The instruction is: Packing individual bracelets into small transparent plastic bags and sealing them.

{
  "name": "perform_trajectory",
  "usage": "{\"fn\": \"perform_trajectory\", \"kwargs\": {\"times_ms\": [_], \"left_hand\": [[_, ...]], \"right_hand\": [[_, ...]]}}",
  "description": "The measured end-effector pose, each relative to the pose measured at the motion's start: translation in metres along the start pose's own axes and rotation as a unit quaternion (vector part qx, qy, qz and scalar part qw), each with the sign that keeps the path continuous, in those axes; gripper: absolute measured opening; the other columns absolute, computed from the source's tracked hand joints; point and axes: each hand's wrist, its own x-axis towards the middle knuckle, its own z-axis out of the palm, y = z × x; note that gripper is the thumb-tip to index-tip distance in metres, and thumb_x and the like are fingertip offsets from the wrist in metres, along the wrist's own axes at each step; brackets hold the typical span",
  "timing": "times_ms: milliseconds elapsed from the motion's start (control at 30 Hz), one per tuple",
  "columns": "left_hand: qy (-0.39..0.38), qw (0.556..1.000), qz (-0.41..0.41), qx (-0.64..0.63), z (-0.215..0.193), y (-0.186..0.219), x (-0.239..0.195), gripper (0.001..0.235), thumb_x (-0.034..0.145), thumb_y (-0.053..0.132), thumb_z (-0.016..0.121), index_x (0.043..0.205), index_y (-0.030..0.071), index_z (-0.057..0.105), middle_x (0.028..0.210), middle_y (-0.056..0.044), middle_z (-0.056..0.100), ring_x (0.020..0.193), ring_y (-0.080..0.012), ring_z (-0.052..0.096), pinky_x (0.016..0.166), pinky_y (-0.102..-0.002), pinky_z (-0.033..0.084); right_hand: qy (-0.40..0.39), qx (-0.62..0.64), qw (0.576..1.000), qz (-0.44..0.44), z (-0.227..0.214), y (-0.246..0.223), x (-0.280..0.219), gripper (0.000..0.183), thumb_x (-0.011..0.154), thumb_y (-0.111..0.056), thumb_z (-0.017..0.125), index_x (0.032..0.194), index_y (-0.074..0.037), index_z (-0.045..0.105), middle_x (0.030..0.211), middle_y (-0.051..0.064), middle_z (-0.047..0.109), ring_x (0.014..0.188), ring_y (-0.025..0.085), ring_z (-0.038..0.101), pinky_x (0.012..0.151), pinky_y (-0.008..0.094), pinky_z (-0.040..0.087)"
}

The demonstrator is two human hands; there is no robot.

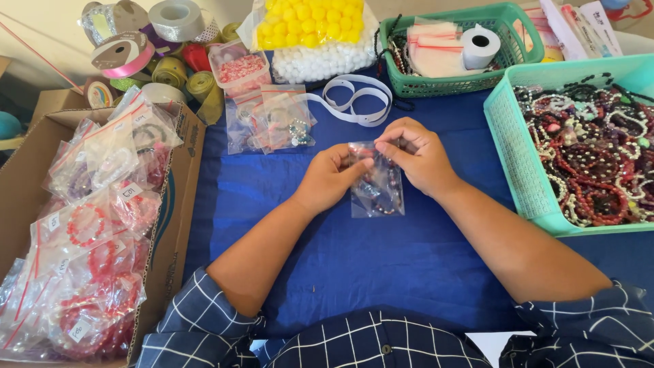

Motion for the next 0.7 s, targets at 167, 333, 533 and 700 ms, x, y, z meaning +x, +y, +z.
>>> {"fn": "perform_trajectory", "kwargs": {"times_ms": [167, 333, 533, 700], "left_hand": [[0.045, 0.999, 0.006, 0.021, -0.002, -0.002, 0.003, 0.019, 0.098, 0.01, 0.072, 0.113, -0.001, 0.071, 0.093, -0.003, 0.075, 0.079, -0.006, 0.067, 0.07, -0.023, 0.054], [0.07, 0.997, 0.028, -0.022, -0.002, 0.001, 0.003, 0.019, 0.098, 0.011, 0.072, 0.111, -0.003, 0.071, 0.099, -0.007, 0.077, 0.084, -0.0058, 0.069, 0.073, -0.022, 0.055], [0.127, 0.991, 0.028, -0.038, -0.007, 0.003, 0.004, 0.019, 0.101, 0.017, 0.066, 0.108, 0.0, 0.069, 0.098, -0.009, 0.079, 0.077, -0.0069, 0.069, 0.068, -0.023, 0.055], [0.14, 0.99, 0.031, 0.009, -0.006, -0.002, 0.005, 0.017, 0.101, 0.014, 0.067, 0.106, -0.002, 0.071, 0.096, -0.009, 0.078, 0.079, -0.0063, 0.068, 0.07, -0.023, 0.056]], "right_hand": [[-0.004, 0.014, 1.0, -0.009, 0.0, 0.001, 0.0, 0.01, 0.101, -0.002, 0.068, 0.111, -0.004, 0.067, 0.107, -0.001, 0.059, 0.095, 0.004, 0.06, 0.083, 0.021, 0.051], [0.023, 0.045, 0.998, 0.033, -0.001, 0.003, 0.002, 0.033, 0.097, -0.001, 0.071, 0.128, -0.007, 0.058, 0.1, 0.001, 0.065, 0.086, 0.005, 0.061, 0.075, 0.021, 0.051], [0.05, 0.082, 0.995, 0.034, -0.004, 0.006, 0.002, 0.043, 0.095, 0.003, 0.073, 0.132, -0.005, 0.054, 0.1, 0.004, 0.068, 0.089, 0.008, 0.066, 0.08, 0.022, 0.054], [0.007, 0.084, 0.996, 0.037, 0.003, -0.007, 0.0, 0.053, 0.094, 0.003, 0.072, 0.139, -0.006, 0.047, 0.106, 0.006, 0.07, 0.101, 0.009, 0.068, 0.092, 0.024, 0.056]]}}
